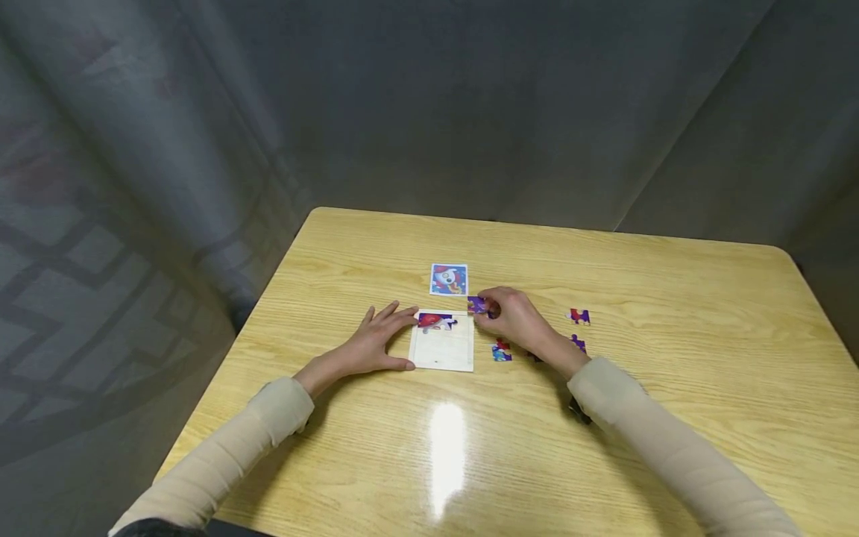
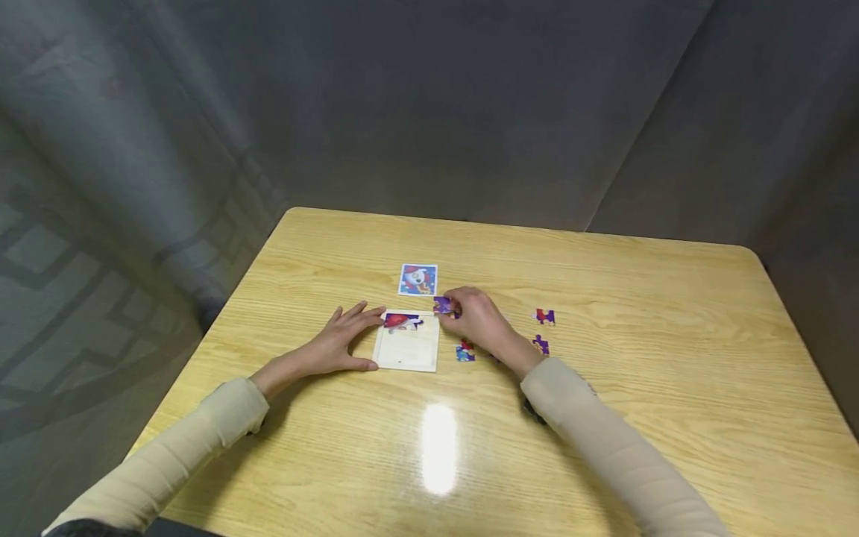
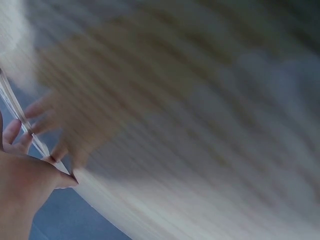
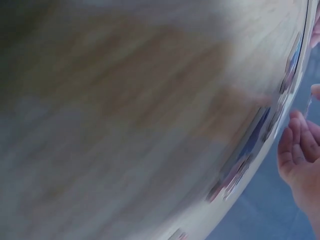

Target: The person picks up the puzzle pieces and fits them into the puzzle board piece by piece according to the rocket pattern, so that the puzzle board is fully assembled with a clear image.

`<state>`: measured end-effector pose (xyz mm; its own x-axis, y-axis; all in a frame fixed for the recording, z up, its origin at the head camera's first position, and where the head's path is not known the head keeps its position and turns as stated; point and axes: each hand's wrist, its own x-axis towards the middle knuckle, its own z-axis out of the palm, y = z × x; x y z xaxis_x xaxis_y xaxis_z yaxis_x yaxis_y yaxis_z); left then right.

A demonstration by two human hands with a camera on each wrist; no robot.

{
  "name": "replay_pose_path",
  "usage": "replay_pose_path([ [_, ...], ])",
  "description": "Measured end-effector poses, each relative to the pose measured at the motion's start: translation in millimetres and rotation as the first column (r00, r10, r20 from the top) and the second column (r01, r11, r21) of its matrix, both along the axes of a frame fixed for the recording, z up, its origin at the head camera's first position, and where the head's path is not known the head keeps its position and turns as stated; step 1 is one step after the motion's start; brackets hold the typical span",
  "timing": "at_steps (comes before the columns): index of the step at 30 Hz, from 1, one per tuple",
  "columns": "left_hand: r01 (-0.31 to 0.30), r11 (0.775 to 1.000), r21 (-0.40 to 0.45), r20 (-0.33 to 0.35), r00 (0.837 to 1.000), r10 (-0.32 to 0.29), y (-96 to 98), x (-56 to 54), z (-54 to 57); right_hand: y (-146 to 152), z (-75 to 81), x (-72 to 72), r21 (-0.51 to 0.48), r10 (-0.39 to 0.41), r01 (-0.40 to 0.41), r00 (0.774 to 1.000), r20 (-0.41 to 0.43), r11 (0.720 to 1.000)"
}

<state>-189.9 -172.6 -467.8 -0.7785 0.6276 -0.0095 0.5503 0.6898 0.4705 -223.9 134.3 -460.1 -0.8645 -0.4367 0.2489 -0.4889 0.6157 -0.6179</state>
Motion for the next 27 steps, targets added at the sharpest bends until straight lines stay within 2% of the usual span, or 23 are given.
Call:
replay_pose_path([
  [17, -0.006, 1.000, 0.001, 0.007, 1.000, 0.006, -1.4, 1.6, -1.0, -19.3, -2.8, 2.8, 0.036, 0.019, -0.018, 0.999, -0.033, 0.999],
  [27, 0.000, 1.000, 0.000, -0.006, 1.000, 0.000, -3.0, 2.9, 1.3, -23.0, -0.2, 4.1, 0.148, 0.009, -0.003, 0.999, -0.042, 0.989],
])
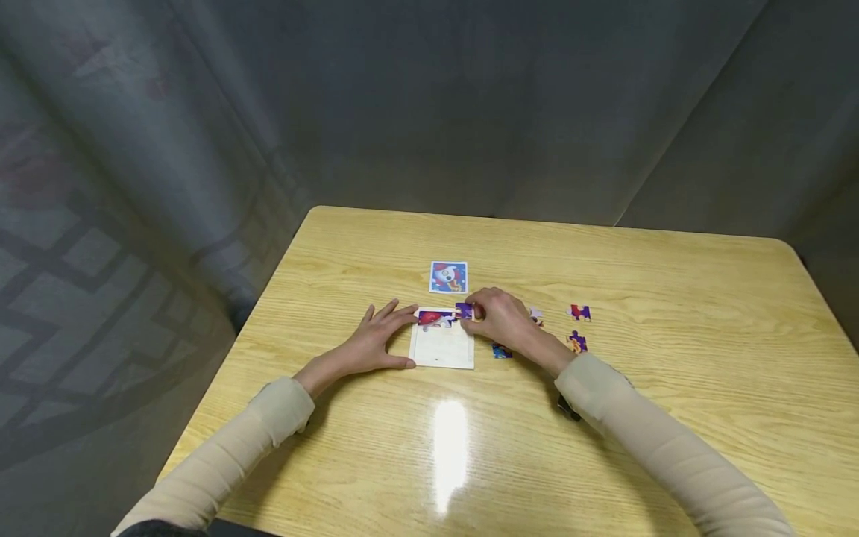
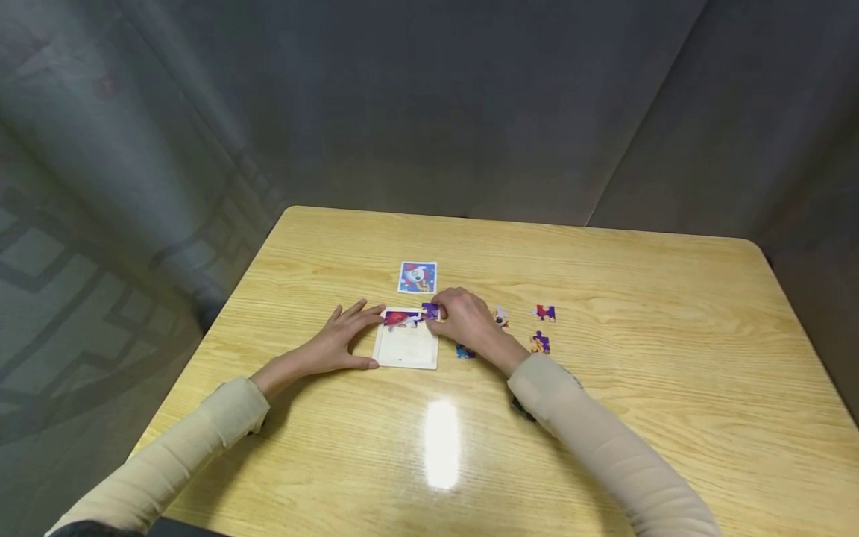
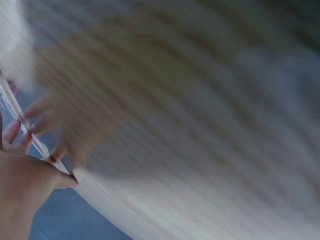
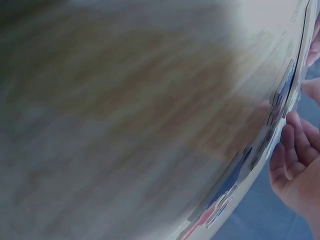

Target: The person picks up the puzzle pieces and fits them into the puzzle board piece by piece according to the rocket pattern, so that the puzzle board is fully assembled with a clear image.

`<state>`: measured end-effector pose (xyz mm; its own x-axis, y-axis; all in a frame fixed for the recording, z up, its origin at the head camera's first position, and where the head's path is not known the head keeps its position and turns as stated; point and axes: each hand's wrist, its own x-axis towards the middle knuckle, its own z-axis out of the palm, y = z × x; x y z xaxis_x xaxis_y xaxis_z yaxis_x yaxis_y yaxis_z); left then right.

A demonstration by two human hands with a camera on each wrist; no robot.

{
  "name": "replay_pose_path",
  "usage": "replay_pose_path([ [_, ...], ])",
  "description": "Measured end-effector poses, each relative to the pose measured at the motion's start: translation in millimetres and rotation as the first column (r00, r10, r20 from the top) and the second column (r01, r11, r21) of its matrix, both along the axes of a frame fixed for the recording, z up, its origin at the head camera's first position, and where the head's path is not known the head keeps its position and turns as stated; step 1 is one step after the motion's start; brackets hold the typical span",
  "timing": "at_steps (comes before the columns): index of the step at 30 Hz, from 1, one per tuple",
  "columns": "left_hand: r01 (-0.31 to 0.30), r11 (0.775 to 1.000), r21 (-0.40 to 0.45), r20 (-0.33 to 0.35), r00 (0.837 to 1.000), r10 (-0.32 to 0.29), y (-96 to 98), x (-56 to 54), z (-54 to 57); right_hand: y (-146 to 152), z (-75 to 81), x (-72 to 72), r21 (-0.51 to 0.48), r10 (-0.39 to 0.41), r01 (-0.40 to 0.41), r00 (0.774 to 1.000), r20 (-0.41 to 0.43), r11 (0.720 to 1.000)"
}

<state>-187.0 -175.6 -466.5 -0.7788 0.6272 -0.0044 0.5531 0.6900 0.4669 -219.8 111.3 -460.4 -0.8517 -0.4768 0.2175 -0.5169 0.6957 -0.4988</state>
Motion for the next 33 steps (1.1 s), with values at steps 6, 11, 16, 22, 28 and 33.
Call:
replay_pose_path([
  [6, -0.002, 1.000, -0.003, 0.004, 1.000, 0.002, -0.6, 0.4, 0.5, -0.7, -0.9, -0.1, 0.037, 0.020, -0.021, 1.000, 0.017, 0.999],
  [11, -0.008, 1.000, -0.003, 0.016, 1.000, 0.008, -1.6, 1.3, 0.3, -1.8, -1.2, 0.8, 0.049, 0.028, -0.029, 0.999, 0.016, 0.998],
  [16, -0.008, 1.000, -0.005, 0.014, 1.000, 0.008, -2.2, 2.3, 0.4, -2.3, -0.7, 2.0, 0.043, 0.036, -0.037, 0.999, 0.023, 0.998],
  [22, -0.009, 1.000, -0.004, 0.014, 1.000, 0.009, -2.8, 3.2, 1.2, -2.6, -0.7, 2.4, 0.044, 0.047, -0.048, 0.998, 0.031, 0.998],
  [28, -0.010, 1.000, -0.011, 0.013, 1.000, 0.010, -3.6, 2.9, 0.1, -3.8, -0.3, 3.7, 0.042, 0.062, -0.063, 0.997, 0.035, 0.997],
  [33, -0.010, 1.000, -0.008, 0.010, 1.000, 0.010, -3.4, 2.9, -0.2, -5.9, 0.4, 5.5, 0.077, 0.068, -0.068, 0.998, 0.005, 0.995],
])
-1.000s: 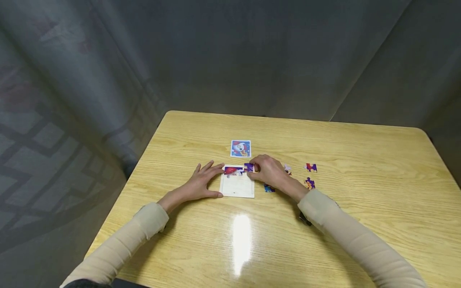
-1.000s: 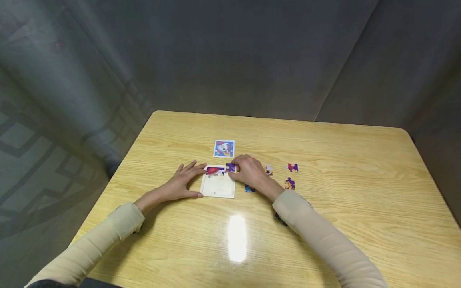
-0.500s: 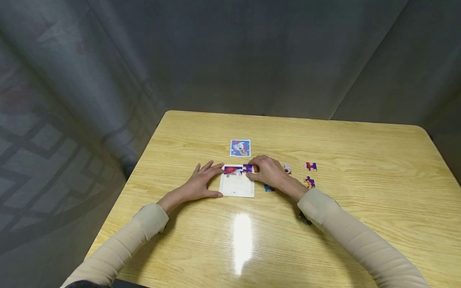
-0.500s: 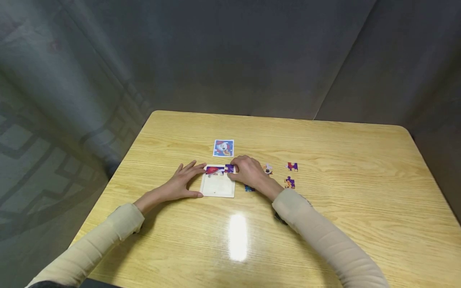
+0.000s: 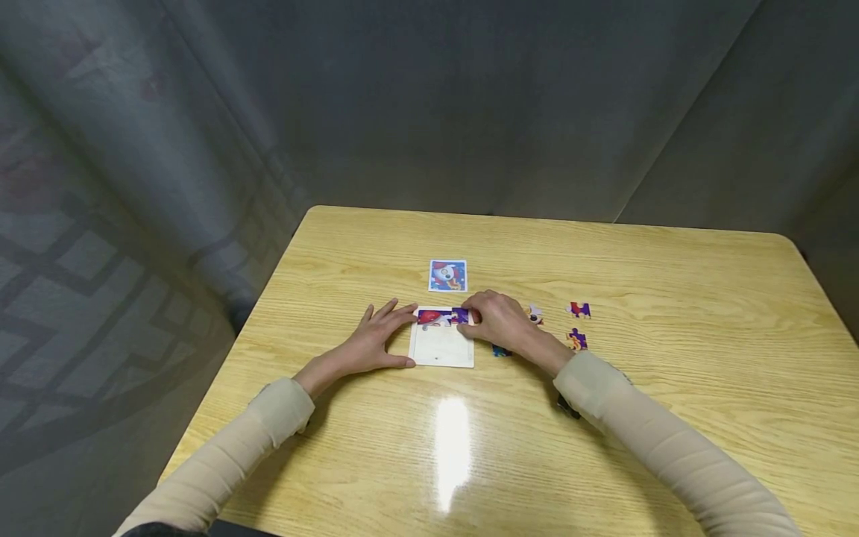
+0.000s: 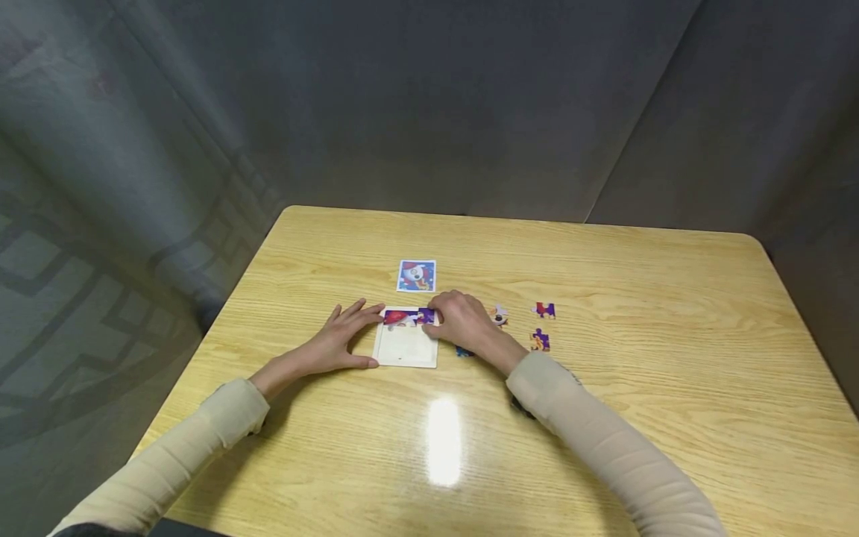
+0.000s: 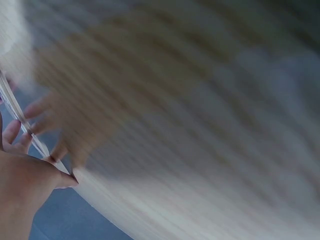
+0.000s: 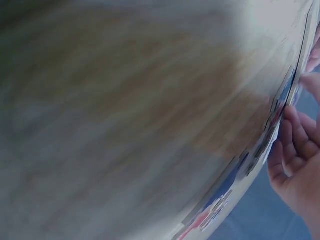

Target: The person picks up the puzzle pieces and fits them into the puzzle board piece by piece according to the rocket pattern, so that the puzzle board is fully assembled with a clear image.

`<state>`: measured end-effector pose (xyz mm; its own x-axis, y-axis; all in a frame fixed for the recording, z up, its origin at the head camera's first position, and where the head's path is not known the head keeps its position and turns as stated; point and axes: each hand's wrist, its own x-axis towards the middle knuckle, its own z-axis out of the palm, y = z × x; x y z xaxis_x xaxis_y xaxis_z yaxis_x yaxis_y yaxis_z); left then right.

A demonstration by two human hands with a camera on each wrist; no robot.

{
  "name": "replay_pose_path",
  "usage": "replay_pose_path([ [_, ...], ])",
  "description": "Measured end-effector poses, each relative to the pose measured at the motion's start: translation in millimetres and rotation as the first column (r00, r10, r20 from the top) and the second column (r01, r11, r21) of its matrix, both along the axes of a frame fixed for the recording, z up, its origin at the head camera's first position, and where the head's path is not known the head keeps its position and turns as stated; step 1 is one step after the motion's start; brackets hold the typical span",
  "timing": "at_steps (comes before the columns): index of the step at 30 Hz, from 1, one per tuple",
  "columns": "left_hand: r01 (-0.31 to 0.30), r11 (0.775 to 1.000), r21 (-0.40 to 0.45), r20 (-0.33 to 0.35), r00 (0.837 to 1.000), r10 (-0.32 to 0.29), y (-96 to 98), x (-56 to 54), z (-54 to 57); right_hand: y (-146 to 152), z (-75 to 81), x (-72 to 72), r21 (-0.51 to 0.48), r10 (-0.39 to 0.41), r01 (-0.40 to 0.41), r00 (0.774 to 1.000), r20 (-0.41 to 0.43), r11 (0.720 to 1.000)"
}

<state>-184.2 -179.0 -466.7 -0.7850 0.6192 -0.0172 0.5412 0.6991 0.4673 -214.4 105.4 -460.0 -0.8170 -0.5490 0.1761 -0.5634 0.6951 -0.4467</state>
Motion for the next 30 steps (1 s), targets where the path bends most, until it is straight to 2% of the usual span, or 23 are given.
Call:
replay_pose_path([
  [5, -0.006, 1.000, -0.007, 0.002, 1.000, 0.006, -0.3, 0.1, -0.2, -3.0, 1.1, 2.2, 0.053, 0.014, -0.012, 0.999, -0.041, 0.999],
  [17, -0.003, 1.000, -0.012, -0.007, 1.000, 0.003, -0.7, 0.2, -0.5, -3.9, 2.4, 5.0, 0.090, 0.045, -0.034, 0.991, -0.124, 0.995],
  [30, -0.002, 1.000, -0.008, -0.006, 1.000, 0.002, 0.1, 0.8, -0.3, -2.8, 2.3, 6.6, 0.114, 0.029, -0.013, 0.991, -0.133, 0.993],
])
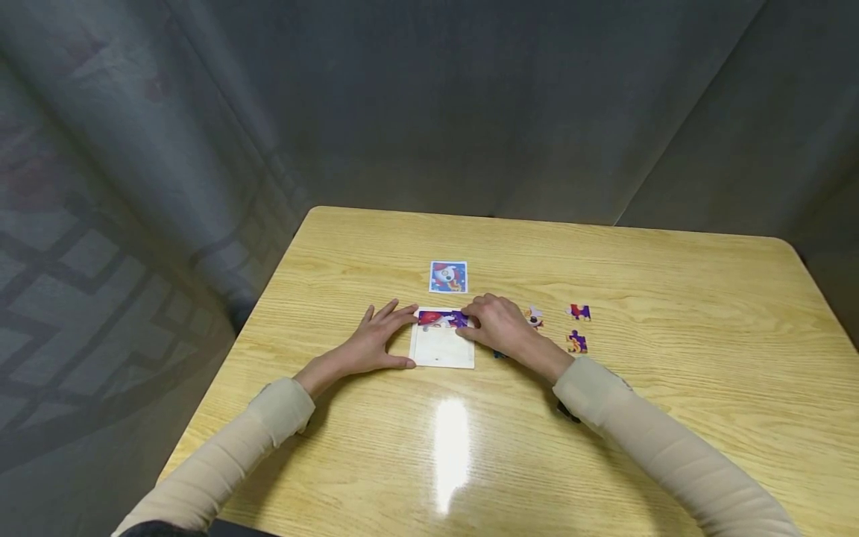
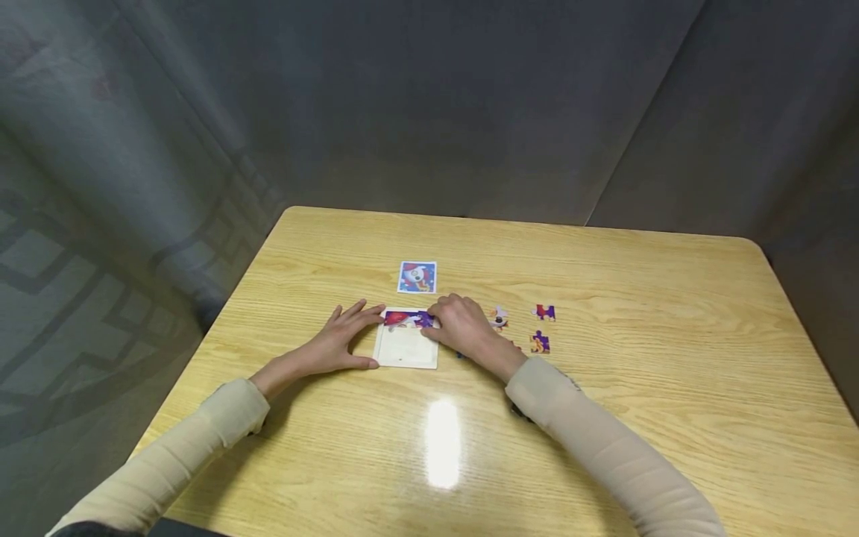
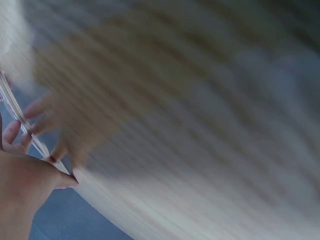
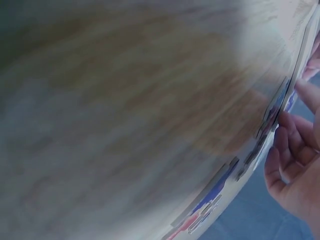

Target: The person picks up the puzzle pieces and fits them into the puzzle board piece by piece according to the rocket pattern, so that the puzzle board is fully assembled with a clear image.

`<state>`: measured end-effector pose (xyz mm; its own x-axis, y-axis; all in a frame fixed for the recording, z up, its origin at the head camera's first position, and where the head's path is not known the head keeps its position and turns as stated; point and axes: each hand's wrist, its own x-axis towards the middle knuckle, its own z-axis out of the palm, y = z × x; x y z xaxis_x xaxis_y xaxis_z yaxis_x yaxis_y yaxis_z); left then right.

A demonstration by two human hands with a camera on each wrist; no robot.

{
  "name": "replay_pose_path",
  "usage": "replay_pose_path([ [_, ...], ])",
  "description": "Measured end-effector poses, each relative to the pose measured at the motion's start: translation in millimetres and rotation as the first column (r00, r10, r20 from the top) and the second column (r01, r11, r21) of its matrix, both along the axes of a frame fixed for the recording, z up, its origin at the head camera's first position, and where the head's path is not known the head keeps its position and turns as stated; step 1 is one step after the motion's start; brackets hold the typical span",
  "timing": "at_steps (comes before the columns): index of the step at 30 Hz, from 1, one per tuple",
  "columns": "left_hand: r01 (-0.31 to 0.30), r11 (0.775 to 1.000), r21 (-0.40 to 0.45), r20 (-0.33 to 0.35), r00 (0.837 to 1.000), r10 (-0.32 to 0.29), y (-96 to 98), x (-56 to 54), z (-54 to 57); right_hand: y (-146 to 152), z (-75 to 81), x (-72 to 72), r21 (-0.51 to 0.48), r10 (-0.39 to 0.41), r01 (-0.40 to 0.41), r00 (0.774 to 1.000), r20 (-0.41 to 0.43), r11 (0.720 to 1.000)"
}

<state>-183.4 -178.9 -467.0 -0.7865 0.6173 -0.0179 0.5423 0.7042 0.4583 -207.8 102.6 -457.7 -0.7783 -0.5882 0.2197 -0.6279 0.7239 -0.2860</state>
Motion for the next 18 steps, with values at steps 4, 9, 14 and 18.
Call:
replay_pose_path([
  [4, 0.004, 1.000, 0.005, -0.007, 1.000, -0.004, 0.0, 0.2, 0.8, -0.6, 0.2, 0.4, -0.004, -0.007, 0.007, 1.000, -0.003, 1.000],
  [9, 0.007, 1.000, 0.005, -0.006, 1.000, -0.007, 0.8, 0.7, 2.4, 0.5, 0.6, 2.0, 0.000, 0.003, -0.003, 1.000, -0.027, 1.000],
  [14, 0.006, 1.000, 0.002, 0.000, 1.000, -0.006, 1.2, 0.3, 2.5, 2.2, 2.0, 3.8, 0.005, 0.012, -0.011, 0.999, -0.037, 1.000],
  [18, 0.006, 1.000, 0.002, -0.008, 1.000, -0.006, 0.4, -0.4, 1.4, 2.6, 3.5, 4.2, 0.016, 0.017, -0.017, 1.000, -0.018, 1.000],
])
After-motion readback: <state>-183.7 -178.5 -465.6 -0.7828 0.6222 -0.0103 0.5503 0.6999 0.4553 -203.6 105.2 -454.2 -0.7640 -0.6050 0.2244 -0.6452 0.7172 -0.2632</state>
